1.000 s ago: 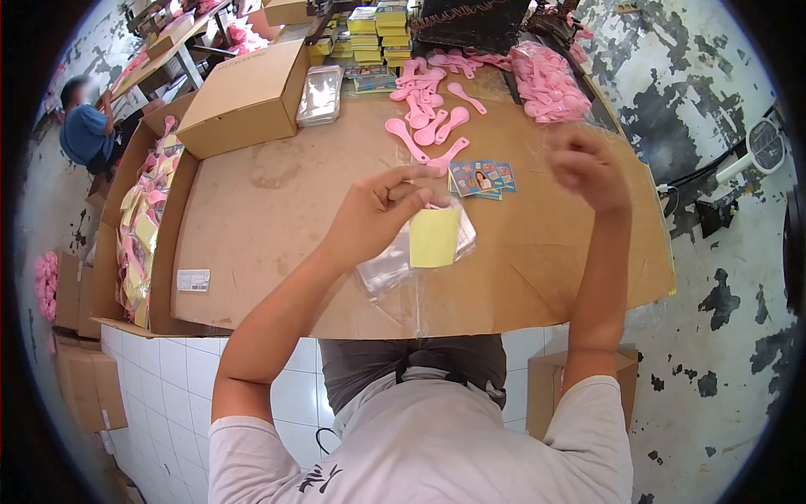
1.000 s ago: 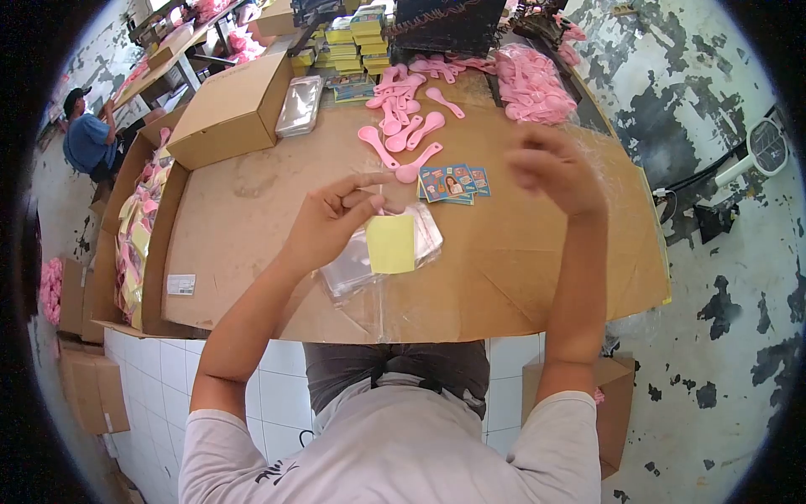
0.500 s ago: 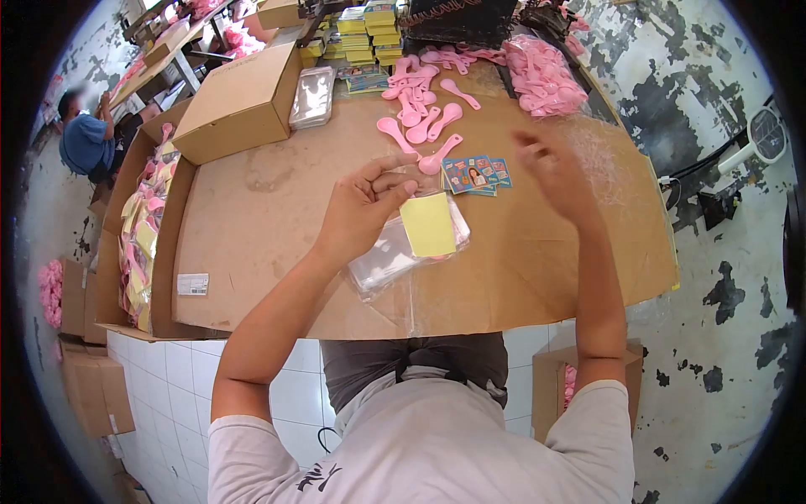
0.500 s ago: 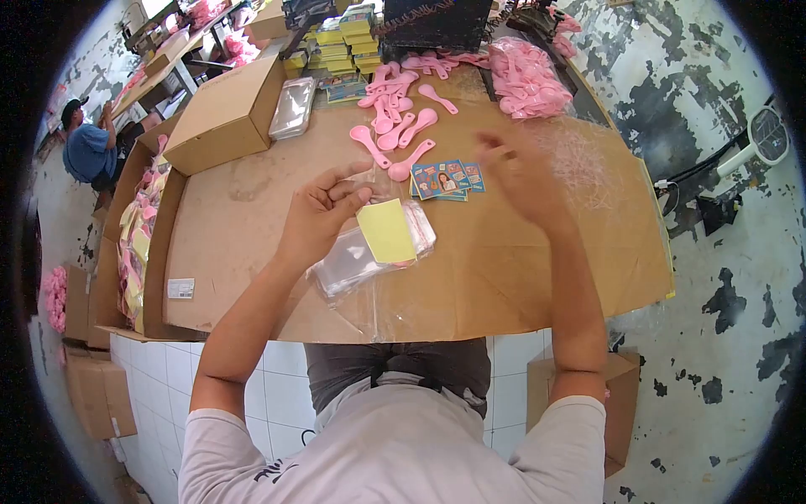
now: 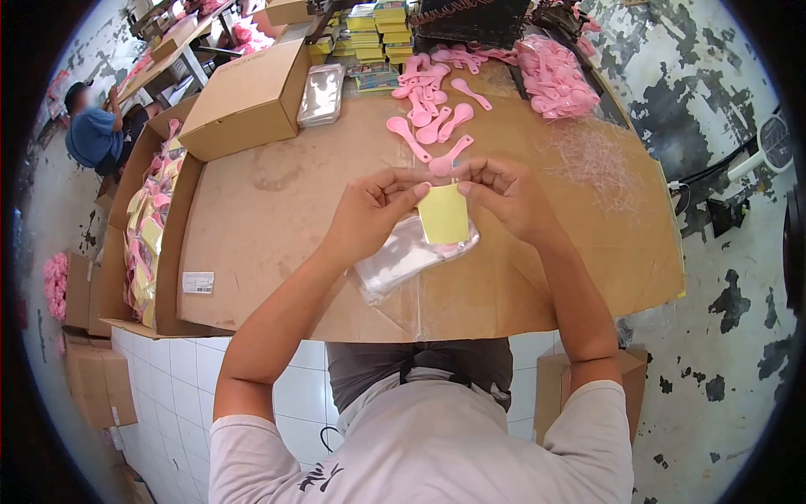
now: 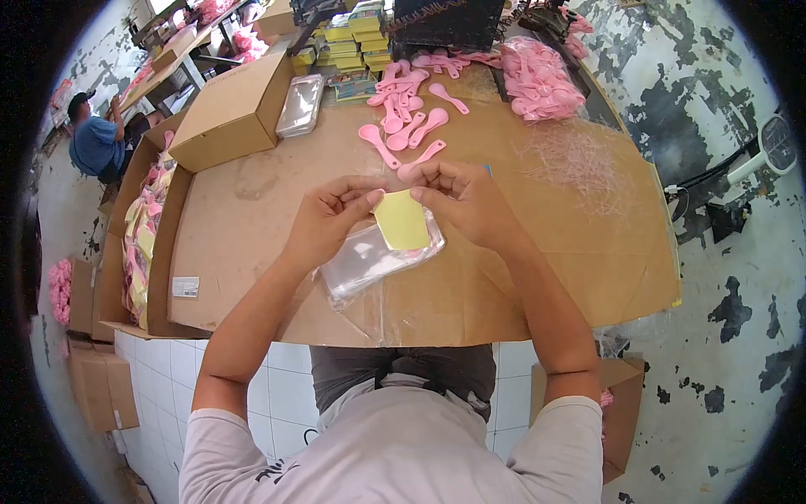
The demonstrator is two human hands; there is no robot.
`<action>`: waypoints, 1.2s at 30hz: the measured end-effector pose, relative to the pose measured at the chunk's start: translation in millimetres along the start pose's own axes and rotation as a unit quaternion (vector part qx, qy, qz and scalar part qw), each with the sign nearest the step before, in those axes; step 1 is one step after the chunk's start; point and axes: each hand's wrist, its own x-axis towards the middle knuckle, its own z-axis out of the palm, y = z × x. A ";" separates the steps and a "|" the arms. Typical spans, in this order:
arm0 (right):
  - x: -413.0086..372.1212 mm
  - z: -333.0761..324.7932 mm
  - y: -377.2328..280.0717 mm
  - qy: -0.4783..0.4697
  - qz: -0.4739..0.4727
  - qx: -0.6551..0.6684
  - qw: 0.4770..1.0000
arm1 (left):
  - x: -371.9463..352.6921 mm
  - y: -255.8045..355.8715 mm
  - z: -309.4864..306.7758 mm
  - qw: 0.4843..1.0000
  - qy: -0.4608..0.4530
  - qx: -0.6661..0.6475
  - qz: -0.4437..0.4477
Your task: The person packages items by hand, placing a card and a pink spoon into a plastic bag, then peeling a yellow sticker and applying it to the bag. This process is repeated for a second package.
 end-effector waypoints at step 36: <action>-5.5 -14.4 20.8 -0.015 0.022 0.032 0.999 | 1.6 -3.7 -3.4 0.999 -0.028 0.021 -0.025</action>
